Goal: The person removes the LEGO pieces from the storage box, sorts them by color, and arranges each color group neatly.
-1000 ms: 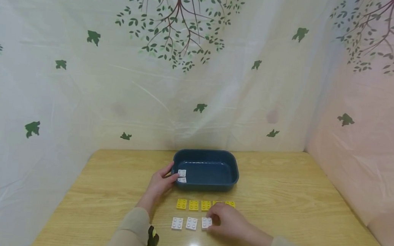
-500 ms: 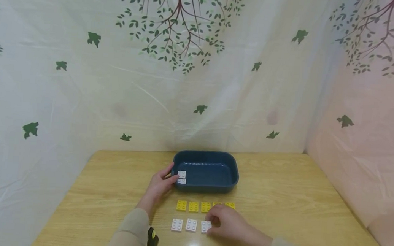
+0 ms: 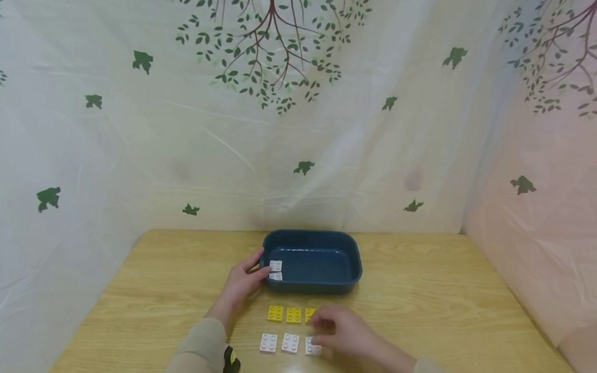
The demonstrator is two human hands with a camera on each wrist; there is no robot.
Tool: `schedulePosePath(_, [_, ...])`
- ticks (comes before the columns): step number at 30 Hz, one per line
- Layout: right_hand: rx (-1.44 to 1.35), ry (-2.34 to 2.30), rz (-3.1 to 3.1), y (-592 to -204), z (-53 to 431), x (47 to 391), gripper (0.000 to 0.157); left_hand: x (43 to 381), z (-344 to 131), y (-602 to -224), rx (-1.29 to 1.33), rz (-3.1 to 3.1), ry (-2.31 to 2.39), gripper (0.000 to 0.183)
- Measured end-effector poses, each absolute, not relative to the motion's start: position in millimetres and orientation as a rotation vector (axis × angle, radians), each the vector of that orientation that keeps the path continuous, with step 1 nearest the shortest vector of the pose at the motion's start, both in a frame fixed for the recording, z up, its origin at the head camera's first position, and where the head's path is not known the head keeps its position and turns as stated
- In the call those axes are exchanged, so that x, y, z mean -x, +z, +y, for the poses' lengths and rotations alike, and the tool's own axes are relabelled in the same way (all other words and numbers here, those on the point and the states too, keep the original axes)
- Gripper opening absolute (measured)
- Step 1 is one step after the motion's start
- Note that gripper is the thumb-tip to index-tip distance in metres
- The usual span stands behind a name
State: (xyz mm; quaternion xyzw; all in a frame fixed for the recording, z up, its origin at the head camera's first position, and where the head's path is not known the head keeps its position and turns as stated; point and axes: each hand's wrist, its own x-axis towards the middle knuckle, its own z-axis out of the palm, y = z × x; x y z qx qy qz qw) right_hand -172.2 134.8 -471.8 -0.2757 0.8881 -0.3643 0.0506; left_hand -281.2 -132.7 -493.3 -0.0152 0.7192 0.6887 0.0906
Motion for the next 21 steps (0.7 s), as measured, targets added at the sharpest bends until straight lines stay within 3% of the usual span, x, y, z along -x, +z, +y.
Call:
schedulePosePath(8, [1.002,-1.369,2.604,-455,126,194,0.026,281,-132,-493,0.029,2.116,2.067,0.062])
schedulePosePath(21, [0.730,-1.433,2.694,-439,102,249,0.028,281,-132,-494,0.029,2.164,2.039,0.059])
